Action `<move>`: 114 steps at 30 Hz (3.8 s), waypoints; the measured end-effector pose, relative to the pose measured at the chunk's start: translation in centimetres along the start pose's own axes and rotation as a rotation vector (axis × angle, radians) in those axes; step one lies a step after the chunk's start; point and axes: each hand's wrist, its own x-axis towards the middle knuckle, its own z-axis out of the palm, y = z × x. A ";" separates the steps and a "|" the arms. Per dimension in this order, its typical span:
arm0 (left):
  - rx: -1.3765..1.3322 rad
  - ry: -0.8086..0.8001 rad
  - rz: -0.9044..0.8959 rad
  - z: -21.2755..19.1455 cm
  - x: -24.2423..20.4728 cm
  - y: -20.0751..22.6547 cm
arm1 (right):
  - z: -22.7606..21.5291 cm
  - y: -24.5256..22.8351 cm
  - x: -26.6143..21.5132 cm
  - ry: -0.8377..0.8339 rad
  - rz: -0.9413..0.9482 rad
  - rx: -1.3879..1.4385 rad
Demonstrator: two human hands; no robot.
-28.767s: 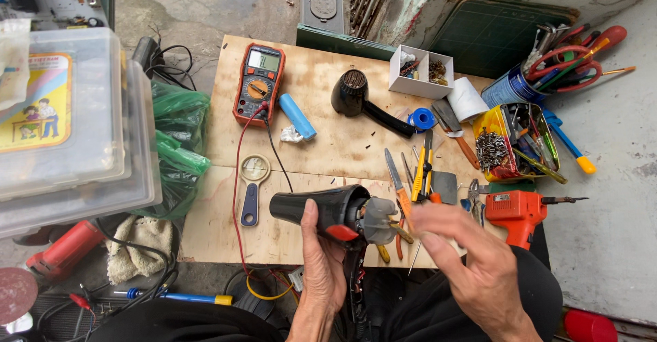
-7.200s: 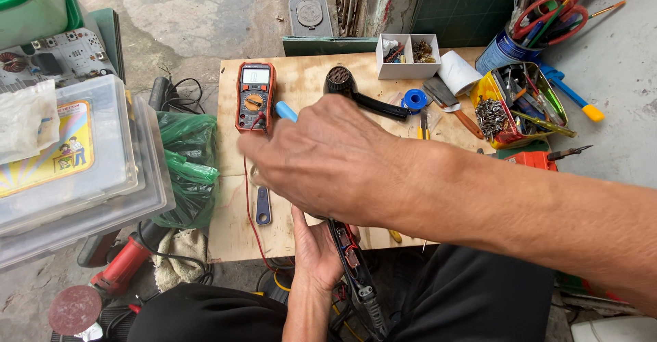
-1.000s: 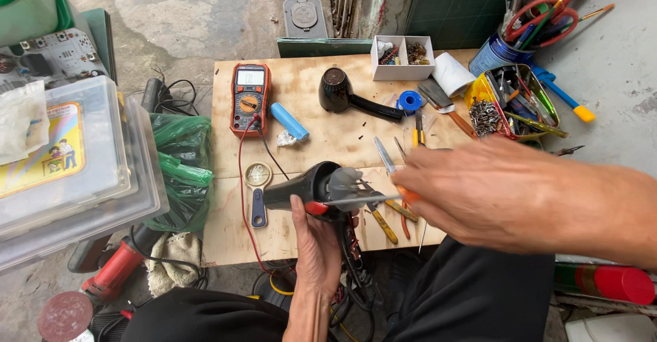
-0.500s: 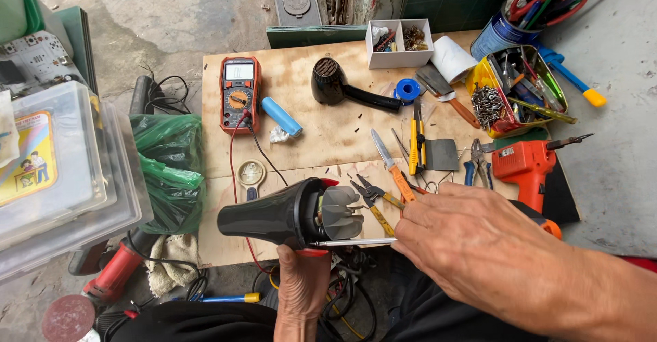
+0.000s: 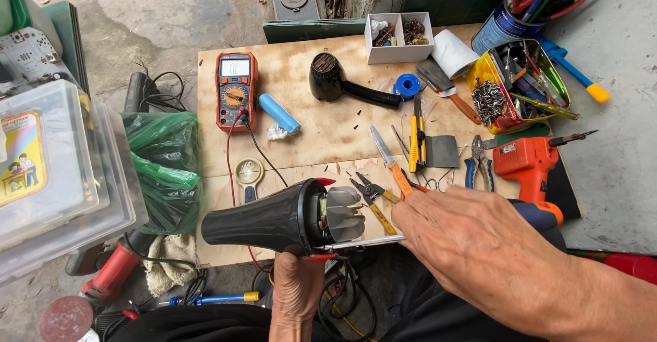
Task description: The person uses a screwdriver to remove screws from the casing of a black hair dryer. They separate the two halves of the casing to reveal the internal fan and motor, then use a knife to pry at the internal components.
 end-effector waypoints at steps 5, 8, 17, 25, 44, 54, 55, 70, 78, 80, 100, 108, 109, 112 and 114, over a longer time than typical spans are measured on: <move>0.083 0.020 0.009 1.9 0.5 0.6 | 0.5 0.0 0.8 -0.042 0.058 0.012; 0.116 0.033 -0.005 1.3 0.5 0.2 | 0.9 0.1 0.9 -0.017 -0.098 0.051; 0.078 -0.022 -0.017 3.2 1.1 0.7 | 2.0 -0.4 0.9 -0.025 0.025 0.009; 0.083 0.186 -0.060 1.9 1.1 -1.4 | 3.9 0.1 1.7 -0.046 -0.067 -0.226; 0.095 0.474 -0.330 8.3 3.4 1.2 | 3.6 1.1 7.0 -0.397 -0.029 0.058; 0.208 0.540 -0.337 7.5 3.4 1.8 | 0.8 1.1 9.1 -0.611 0.386 0.638; 0.234 0.547 -0.324 6.8 3.4 1.7 | 0.0 0.7 9.5 -0.687 0.471 0.748; 0.498 0.623 -0.403 10.3 3.2 5.2 | 2.7 1.9 8.6 -0.684 0.585 1.035; 0.342 0.757 -0.284 13.2 5.0 6.8 | 2.5 2.6 9.5 -0.647 0.576 0.868; 0.290 0.831 -0.281 12.8 5.1 7.0 | 2.7 3.4 9.5 -0.608 0.616 0.998; -0.206 1.076 -0.231 9.5 5.5 5.5 | 22.1 12.7 15.2 -0.307 0.938 0.804; -0.224 0.804 -0.249 6.5 3.6 4.2 | 25.9 12.3 13.0 -0.272 0.710 0.436; -0.220 0.763 -0.237 6.1 3.3 4.1 | 26.6 12.4 12.7 -0.285 0.666 0.332; -0.144 0.849 -0.256 7.0 3.2 5.2 | 27.0 12.3 12.0 -0.354 0.695 0.394; -0.208 0.764 -0.282 5.0 2.6 4.9 | 22.2 9.9 12.6 -0.265 0.948 0.742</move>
